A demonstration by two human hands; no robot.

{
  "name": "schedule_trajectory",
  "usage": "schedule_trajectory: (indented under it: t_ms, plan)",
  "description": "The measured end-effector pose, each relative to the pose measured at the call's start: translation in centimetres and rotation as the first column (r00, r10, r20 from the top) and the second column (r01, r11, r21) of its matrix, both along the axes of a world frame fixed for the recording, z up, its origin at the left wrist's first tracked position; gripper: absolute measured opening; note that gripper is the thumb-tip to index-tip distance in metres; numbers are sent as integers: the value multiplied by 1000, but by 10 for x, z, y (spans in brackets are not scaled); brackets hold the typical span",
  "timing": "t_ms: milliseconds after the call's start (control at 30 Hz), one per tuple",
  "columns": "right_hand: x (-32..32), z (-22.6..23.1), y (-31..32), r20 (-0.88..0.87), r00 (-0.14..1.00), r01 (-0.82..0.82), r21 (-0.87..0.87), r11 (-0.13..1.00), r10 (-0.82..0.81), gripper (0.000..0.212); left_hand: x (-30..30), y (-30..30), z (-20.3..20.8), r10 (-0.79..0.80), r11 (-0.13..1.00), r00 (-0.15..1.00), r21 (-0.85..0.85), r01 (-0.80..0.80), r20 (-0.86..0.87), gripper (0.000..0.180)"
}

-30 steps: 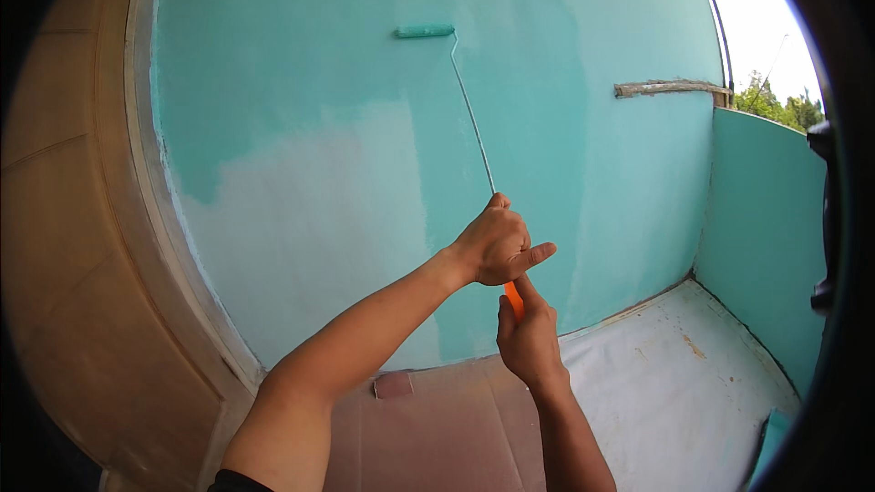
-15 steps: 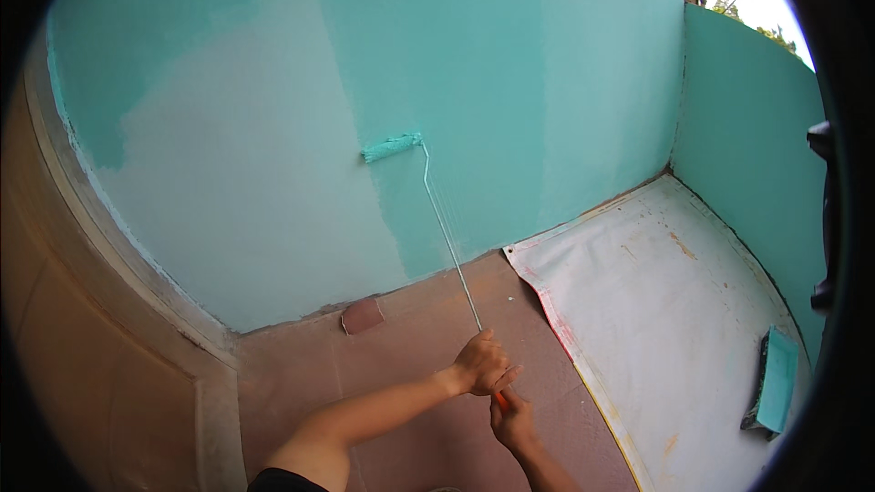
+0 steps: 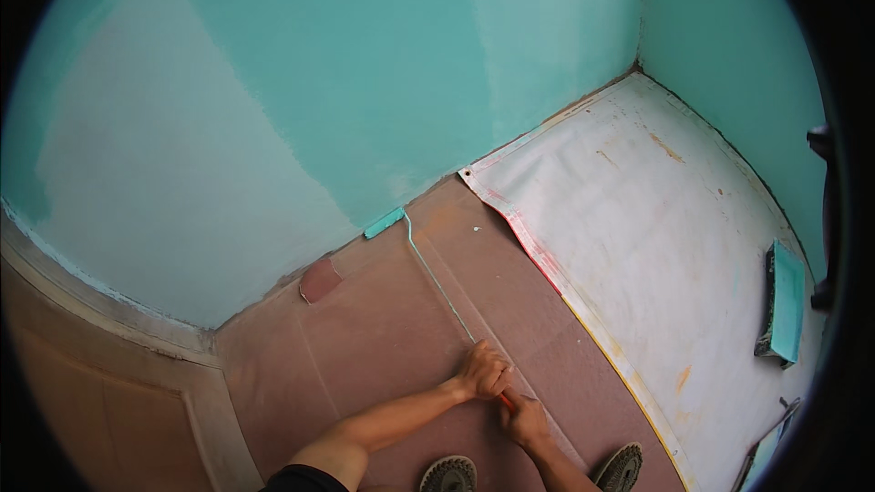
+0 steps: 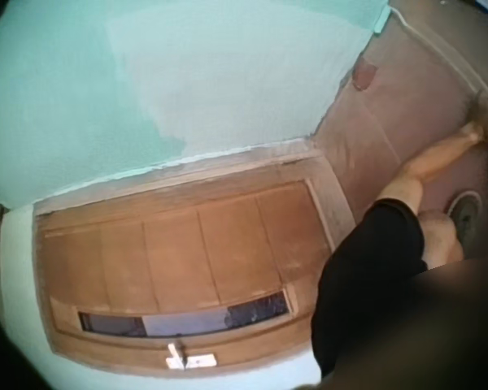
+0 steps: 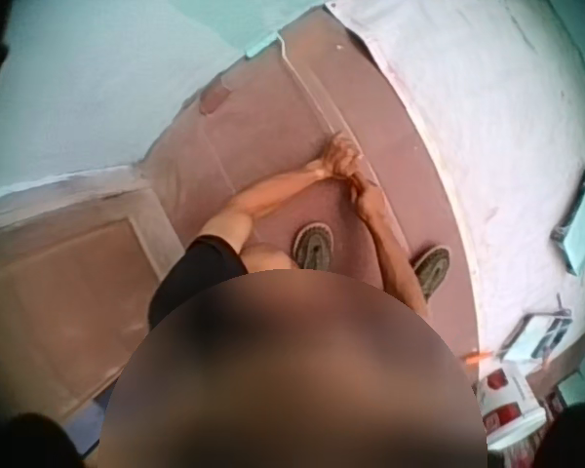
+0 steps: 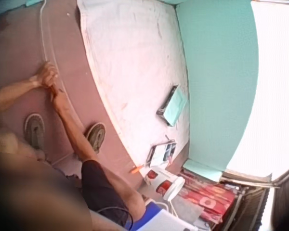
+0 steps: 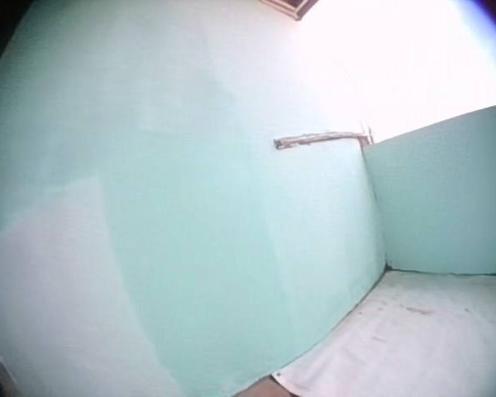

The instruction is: The person paints a wall with light green paint using a roller. They repeatedly dip the roller into a paint tray, apply paint to the wall in vertical strokes, and pour more paint from a bucket into the tray to continue.

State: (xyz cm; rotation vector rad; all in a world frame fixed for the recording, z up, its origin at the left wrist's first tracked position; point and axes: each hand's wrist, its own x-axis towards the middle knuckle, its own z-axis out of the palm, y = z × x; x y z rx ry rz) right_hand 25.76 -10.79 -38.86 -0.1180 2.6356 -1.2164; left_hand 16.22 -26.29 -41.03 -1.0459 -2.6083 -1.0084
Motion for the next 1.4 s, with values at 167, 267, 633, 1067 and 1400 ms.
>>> schedule_trajectory:
  t_ms: [167,267,633,1067,1400]
  plan:
    - [1,-6,4,-95,995,-28,-78,997,20,33,-1,2,10,11,1000,1000,-23,-11,-14,33]
    - [-5,-5,3,-182,983,-58,-122,991,35,31,-5,-4,39,16,993,994,-118,-29,-106,32]
    - [-101,139,-96,-710,694,-273,-410,870,-118,37,-64,-74,265,-61,934,836,-327,-145,-546,33]
    - [-161,278,-162,-581,811,-339,-554,761,-62,28,-120,-139,399,-32,897,729,-342,-281,-684,31]
    - [-105,115,-120,-346,938,-143,-445,884,-22,10,-80,-110,193,59,973,852,-160,-166,-521,25]
